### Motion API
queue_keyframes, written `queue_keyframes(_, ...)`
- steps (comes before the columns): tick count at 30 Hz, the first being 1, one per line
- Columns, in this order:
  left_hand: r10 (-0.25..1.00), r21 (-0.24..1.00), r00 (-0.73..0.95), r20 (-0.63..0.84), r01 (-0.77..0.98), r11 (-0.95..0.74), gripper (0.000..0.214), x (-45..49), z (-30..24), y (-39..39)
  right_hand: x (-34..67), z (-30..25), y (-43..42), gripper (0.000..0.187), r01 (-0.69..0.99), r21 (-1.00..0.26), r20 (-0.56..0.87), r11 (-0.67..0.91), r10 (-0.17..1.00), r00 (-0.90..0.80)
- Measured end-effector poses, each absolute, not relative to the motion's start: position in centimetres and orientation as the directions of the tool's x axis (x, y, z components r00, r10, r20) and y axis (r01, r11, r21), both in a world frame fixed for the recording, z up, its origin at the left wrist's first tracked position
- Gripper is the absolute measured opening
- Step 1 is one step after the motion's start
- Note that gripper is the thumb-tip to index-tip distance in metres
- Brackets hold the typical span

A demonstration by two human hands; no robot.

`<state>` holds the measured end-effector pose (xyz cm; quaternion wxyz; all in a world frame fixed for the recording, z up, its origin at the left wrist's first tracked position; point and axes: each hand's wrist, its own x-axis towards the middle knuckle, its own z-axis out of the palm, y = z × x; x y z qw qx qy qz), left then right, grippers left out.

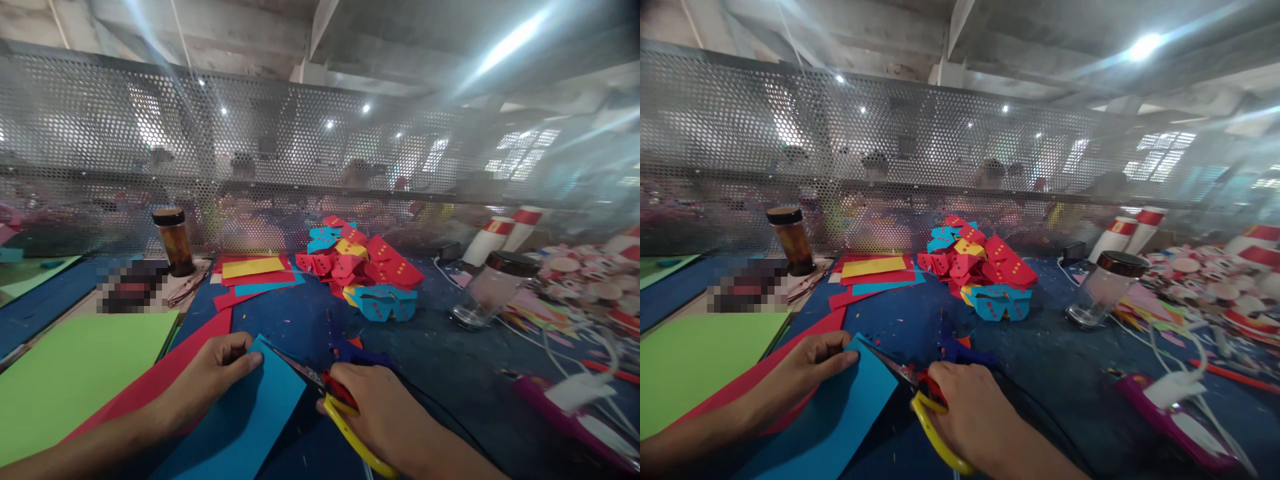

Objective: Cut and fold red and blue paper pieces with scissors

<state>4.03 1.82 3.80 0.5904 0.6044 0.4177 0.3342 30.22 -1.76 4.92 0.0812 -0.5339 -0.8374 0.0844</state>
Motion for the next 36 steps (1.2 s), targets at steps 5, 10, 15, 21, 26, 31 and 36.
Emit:
queue_keyframes(5,0.9,0.995,0.428,-0.082,0.078,0.054,0.038,4.0,3.7,1.8,30.2,5.1,-1.8,0.024,0.879,-0.24,0.033,0.411,0.909,-0.416)
queue_keyframes(10,0.902,0.993,0.42,-0.101,0.101,0.064,0.039,4.1,3.9,1.7,30.2,5.0,-1.8,0.026,0.883,-0.229,0.034,0.409,0.91,-0.412)
queue_keyframes(15,0.904,0.993,0.419,-0.085,0.112,0.041,0.039,4.1,3.4,1.6,29.9,5.1,-1.8,0.026,0.884,-0.241,0.015,0.399,0.913,-0.408)
queue_keyframes(21,0.907,0.989,0.413,-0.081,0.144,0.023,0.041,4.1,3.1,1.7,29.9,4.9,-1.9,0.025,0.877,-0.256,0.041,0.408,0.911,-0.411)
queue_keyframes(26,0.908,0.989,0.412,-0.073,0.15,0.011,0.041,4.2,3.0,1.6,30.1,4.2,-1.9,0.023,0.87,-0.251,0.068,0.424,0.905,-0.421)
queue_keyframes(31,0.9,0.99,0.431,-0.074,0.137,0.016,0.04,4.2,2.9,1.7,29.9,4.3,-2.0,0.022,0.878,-0.247,0.049,0.41,0.91,-0.412)
queue_keyframes(36,0.899,0.991,0.433,-0.063,0.136,0.003,0.039,4.1,2.8,1.7,29.9,4.5,-2.1,0.02,0.879,-0.247,0.019,0.408,0.909,-0.416)
